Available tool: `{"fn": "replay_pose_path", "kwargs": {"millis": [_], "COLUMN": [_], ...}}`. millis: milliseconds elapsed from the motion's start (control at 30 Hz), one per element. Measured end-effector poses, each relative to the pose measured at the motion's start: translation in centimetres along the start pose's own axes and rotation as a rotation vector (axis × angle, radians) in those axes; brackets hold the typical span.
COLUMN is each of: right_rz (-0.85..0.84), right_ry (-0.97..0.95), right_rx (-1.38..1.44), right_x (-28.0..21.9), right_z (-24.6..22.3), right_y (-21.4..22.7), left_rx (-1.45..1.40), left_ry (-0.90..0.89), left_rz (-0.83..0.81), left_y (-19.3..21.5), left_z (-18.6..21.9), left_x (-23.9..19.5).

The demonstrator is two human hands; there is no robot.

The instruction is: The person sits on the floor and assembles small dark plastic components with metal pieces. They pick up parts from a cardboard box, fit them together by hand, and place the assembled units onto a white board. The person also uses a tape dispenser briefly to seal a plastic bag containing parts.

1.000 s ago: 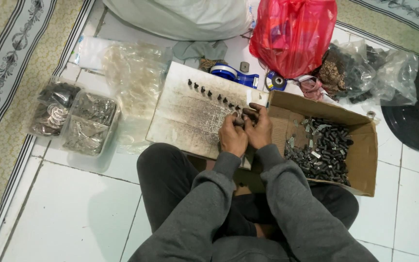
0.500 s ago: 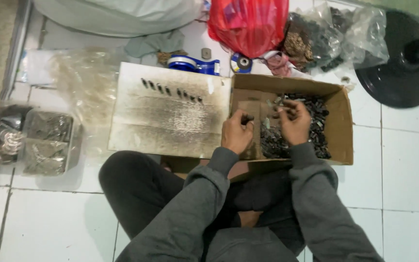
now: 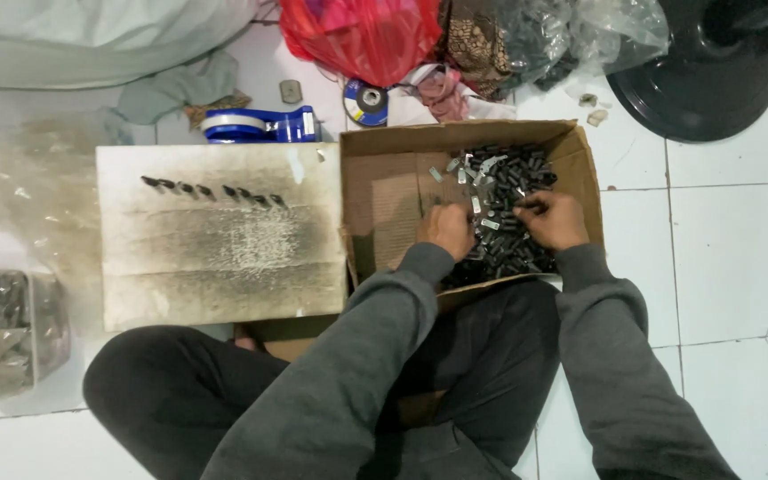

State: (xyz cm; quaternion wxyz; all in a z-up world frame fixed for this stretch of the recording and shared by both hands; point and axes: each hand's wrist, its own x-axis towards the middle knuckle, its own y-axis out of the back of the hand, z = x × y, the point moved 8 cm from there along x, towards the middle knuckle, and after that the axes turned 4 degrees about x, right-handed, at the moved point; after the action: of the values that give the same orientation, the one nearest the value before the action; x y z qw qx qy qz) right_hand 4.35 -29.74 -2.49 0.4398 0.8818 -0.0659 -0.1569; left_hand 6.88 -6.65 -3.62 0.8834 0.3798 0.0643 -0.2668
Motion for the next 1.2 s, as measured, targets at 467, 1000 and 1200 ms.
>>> {"fn": "replay_pose_path", "kwargs": {"millis": [467,1000,1200], "right_rz": [-0.524,-0.470,-0.342], "right_ry": [-0.441,-0.481,-0.424], "right_rx": [-0.495,0.913,0.651], "right_x": [-2.8,-6.5,-3.0], "right_z": [1.7,-12.8,-4.2], "right_y": [-7.0,-3.0,-5.0], "left_rx": [0.318,0.052,0.116], "left_ry": [-0.173,0.095,0.072], "left_rz": [-0.199,-0.051,-0.054], "left_y": [-7.2,4.6,1.0], "left_z": [1.8,-5.1,-5.8], "left_x": [-0.7,-3.2,-1.4]}}
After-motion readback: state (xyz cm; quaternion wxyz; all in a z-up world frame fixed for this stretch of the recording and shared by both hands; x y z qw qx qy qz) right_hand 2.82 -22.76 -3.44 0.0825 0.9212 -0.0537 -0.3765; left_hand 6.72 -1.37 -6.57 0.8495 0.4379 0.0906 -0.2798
